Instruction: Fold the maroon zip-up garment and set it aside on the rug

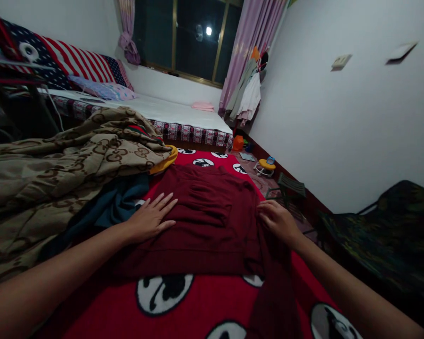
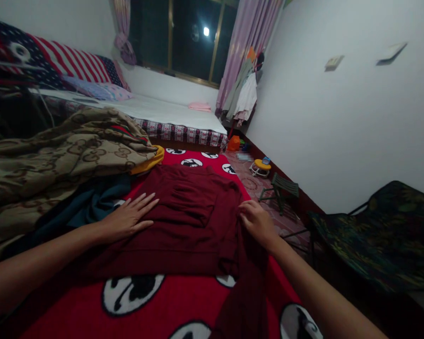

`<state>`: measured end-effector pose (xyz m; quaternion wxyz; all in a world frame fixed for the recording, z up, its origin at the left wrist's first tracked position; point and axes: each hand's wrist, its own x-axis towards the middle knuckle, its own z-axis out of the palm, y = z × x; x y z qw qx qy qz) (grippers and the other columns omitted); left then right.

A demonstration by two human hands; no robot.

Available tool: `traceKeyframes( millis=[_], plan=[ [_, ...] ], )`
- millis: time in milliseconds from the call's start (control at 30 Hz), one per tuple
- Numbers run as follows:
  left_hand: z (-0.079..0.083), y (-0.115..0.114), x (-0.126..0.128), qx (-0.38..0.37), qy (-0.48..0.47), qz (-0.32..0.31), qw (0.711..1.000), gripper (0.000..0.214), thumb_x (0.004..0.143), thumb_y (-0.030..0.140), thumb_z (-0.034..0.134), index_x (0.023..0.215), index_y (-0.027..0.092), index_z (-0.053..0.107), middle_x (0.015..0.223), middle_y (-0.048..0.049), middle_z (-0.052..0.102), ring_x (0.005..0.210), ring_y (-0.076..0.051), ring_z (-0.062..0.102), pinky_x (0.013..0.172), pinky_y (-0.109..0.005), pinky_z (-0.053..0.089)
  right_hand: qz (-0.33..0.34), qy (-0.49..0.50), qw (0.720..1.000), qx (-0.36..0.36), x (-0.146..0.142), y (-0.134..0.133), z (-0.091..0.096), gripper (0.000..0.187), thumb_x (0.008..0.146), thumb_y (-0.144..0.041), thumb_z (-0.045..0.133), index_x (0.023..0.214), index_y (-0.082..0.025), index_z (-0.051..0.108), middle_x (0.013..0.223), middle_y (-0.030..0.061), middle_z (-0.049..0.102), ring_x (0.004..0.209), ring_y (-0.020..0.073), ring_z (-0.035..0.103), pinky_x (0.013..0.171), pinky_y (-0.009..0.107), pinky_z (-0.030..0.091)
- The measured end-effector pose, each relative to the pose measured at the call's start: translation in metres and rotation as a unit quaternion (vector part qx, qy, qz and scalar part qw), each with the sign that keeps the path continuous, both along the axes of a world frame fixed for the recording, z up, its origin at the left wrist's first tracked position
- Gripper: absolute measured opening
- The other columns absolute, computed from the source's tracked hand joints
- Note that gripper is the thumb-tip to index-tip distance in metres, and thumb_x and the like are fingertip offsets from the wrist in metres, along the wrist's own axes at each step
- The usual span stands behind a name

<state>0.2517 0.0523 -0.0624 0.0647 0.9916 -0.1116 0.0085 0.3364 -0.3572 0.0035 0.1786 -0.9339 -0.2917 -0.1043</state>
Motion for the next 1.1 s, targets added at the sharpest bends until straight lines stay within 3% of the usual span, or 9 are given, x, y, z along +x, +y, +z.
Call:
traceKeyframes(
  millis=[100,200,367,467,567,733,833,933,1100],
  plan=[
    [-0.001,0.001,-0.011,0.016,0.012,-0.016,1.0,0.072,0.09,0.058,0.038,0.15,0.023,0.021,0.158,-0.006,0.012,0.144,-0.035,0.013,0.111,-0.054,0.022,0.105,0.165,0.98,0.033,-0.065,-0.016,0.023,0.014,0.08,-0.017,0.057,0.091,-0.02,0.065,0.094,0.0038,0.063,0.081,0.015,0.061,0.072,0.025,0.047],
    [0.001,-0.003,-0.013,0.02,0.031,-0.011,0.999,0.073,0.089,0.056,0.039,0.15,0.021,0.022,0.158,-0.0078,0.011,0.144,-0.037,0.012,0.109,-0.056,0.025,0.171,0.32,0.929,-0.067,-0.127,-0.013,0.033,0.044,0.069,-0.008,0.063,0.109,-0.026,0.063,0.112,0.0016,0.059,0.077,0.0108,0.06,0.061,0.019,0.043],
    [0.008,-0.011,-0.013,-0.005,0.05,0.017,0.999,0.07,0.087,0.051,0.045,0.148,0.019,0.031,0.157,-0.0128,0.016,0.142,-0.04,0.014,0.107,-0.063,0.023,0.144,0.277,0.931,-0.189,-0.168,-0.008,0.021,0.037,0.064,-0.001,0.052,0.09,-0.024,0.064,0.101,0.0005,0.061,0.082,0.0142,0.06,0.066,0.022,0.041],
    [0.015,-0.01,-0.015,-0.046,0.056,0.01,0.997,0.066,0.081,0.049,0.054,0.141,0.023,0.044,0.156,-0.0128,0.019,0.142,-0.04,0.017,0.107,-0.064,0.021,0.109,0.27,0.956,-0.045,-0.143,-0.027,0.038,0.02,0.067,-0.005,0.053,0.076,-0.021,0.06,0.084,0.001,0.062,0.075,0.0151,0.06,0.065,0.024,0.044],
    [0.024,-0.008,-0.016,-0.158,0.016,0.0,0.987,0.062,0.078,0.054,0.056,0.131,0.022,0.056,0.154,-0.0131,0.027,0.14,-0.035,0.028,0.111,-0.054,0.025,-0.029,0.203,0.946,0.251,-0.094,-0.054,0.079,0.009,0.074,-0.02,0.061,0.083,-0.021,0.063,0.08,0.0046,0.065,0.074,0.0193,0.064,0.066,0.029,0.05],
    [0.053,-0.022,-0.011,-0.441,0.021,0.048,0.896,0.071,0.072,0.067,0.059,0.124,0.019,0.061,0.131,-0.0121,0.059,0.126,-0.03,0.05,0.107,-0.044,0.037,-0.213,0.029,0.706,0.675,-0.008,-0.063,0.162,0.01,0.083,-0.009,0.05,0.087,-0.014,0.057,0.113,0.018,0.063,0.071,0.0141,0.069,0.072,0.033,0.053],
    [0.074,-0.034,-0.01,-0.564,0.056,0.096,0.818,0.073,0.067,0.065,0.067,0.123,0.019,0.059,0.127,-0.0122,0.061,0.121,-0.031,0.054,0.098,-0.043,0.047,-0.225,-0.03,0.665,0.712,0.032,-0.04,0.204,0.021,0.088,-0.009,0.034,0.101,-0.013,0.05,0.132,0.0199,0.051,0.09,0.0115,0.068,0.072,0.025,0.049],
    [0.092,-0.044,-0.01,-0.628,0.048,0.117,0.768,0.066,0.071,0.059,0.068,0.124,0.02,0.056,0.132,-0.0134,0.056,0.119,-0.029,0.057,0.094,-0.043,0.051,-0.213,-0.065,0.672,0.706,0.065,0.0,0.231,0.033,0.089,-0.01,0.024,0.114,-0.007,0.046,0.138,0.021,0.043,0.109,0.0147,0.06,0.069,0.021,0.044],
    [0.116,-0.052,-0.011,-0.694,0.007,0.144,0.705,0.05,0.081,0.04,0.065,0.125,0.021,0.051,0.131,-0.0128,0.056,0.111,-0.025,0.063,0.084,-0.036,0.057,-0.125,-0.065,0.736,0.662,0.078,0.098,0.214,0.032,0.091,-0.017,0.032,0.115,-0.005,0.05,0.12,0.0135,0.057,0.107,0.0159,0.06,0.073,0.022,0.046]
  ],
)
